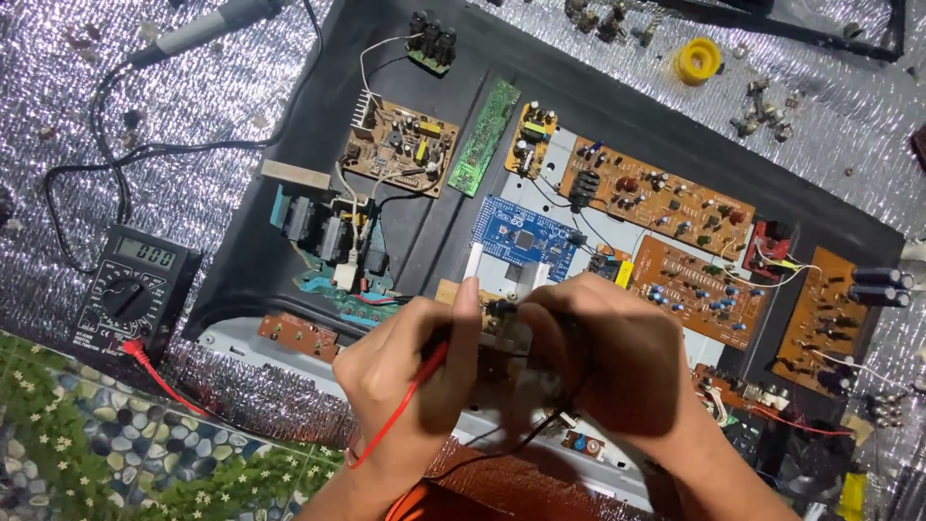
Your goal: The person uses a multimeter to test various points on a circuit board. They hold the red and black probes in their hands and touch them to different components on the board while observing the multimeter display.
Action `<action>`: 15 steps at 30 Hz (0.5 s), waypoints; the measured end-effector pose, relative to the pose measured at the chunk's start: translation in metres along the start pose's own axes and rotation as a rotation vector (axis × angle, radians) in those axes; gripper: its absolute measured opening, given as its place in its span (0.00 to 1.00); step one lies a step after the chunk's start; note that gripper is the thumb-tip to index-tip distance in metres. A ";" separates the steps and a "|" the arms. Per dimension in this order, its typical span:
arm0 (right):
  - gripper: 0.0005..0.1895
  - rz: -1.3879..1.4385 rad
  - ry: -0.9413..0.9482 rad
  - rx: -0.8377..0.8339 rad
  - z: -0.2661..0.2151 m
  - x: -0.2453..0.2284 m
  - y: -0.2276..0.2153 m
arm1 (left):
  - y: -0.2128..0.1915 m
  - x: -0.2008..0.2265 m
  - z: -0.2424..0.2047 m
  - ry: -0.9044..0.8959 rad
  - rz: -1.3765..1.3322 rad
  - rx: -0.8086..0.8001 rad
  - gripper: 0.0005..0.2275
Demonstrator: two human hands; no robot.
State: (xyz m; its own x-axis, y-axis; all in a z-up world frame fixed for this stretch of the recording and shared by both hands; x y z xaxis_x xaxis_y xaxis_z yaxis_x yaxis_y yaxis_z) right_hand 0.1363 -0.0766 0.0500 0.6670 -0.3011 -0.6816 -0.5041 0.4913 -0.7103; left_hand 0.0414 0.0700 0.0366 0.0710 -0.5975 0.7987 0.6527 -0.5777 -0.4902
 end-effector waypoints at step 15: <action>0.09 0.017 0.041 0.000 0.007 -0.001 -0.004 | -0.004 -0.010 -0.007 -0.020 0.065 -0.132 0.21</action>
State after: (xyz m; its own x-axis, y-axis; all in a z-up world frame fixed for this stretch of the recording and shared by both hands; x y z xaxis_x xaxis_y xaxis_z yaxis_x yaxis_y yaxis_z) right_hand 0.1416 -0.0725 0.0549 0.6350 -0.3259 -0.7004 -0.5154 0.4967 -0.6983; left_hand 0.0326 0.0740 0.0284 0.1253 -0.6257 0.7699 0.5412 -0.6073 -0.5816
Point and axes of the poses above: each hand's wrist, its own z-axis towards the middle knuckle, its own y-axis out of the palm, x = y × z, the point moved 1 cm from there along z, towards the middle knuckle, and after that the axes turned 3 degrees about -x, right-handed, at the moved point
